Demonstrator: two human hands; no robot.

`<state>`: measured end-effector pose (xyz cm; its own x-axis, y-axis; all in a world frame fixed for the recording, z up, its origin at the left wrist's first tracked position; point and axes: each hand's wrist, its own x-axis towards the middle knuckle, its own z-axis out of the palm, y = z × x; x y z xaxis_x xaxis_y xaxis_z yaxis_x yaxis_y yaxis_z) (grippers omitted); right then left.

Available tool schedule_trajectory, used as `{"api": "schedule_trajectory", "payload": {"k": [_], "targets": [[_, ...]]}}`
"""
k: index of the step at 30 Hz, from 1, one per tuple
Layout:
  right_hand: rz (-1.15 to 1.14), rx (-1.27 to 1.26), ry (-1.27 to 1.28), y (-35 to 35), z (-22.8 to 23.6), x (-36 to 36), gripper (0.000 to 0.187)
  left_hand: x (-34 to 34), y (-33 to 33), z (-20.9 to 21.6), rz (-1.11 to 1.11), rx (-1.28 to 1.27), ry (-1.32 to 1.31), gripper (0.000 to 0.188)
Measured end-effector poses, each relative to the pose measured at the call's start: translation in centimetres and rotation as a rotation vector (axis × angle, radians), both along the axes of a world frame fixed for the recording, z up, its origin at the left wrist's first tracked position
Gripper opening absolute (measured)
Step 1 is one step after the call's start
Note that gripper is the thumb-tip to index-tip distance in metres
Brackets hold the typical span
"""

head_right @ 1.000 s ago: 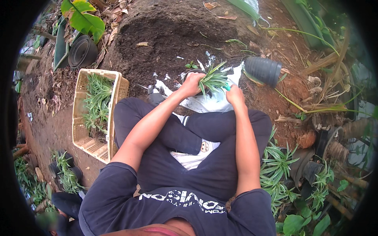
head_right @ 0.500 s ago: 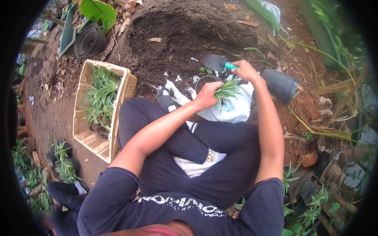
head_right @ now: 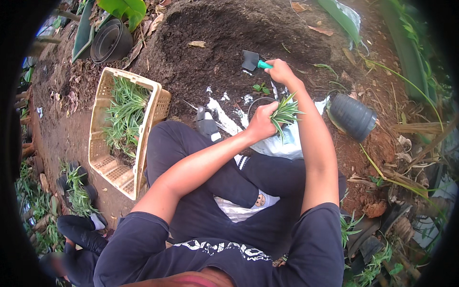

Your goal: The person sits on the ground and uses a small trowel to scoop soil into a black plastic pot containing a small plant. The person repeatedly adds soil and presses it down around the plant. The person then places the potted plant on the ground among other potted plants.

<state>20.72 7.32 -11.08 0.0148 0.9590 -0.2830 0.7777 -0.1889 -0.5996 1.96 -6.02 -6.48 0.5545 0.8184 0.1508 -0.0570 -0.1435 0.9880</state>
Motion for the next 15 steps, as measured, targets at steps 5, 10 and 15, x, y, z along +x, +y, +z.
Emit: {"api": "schedule_trajectory", "payload": {"k": [5,10,15], "targets": [[0.091,-0.087,-0.043,-1.4,2.9,0.7,0.04,-0.3,0.0,0.3,0.008,0.016,0.027,0.017],[-0.095,-0.017,-0.042,-4.0,5.1,3.7,0.04,-0.2,0.0,0.8,0.022,0.017,0.011,0.019],[-0.185,-0.057,-0.045,-2.8,5.0,6.6,0.038,-0.4,0.0,0.6,0.023,0.008,0.052,0.022]]}}
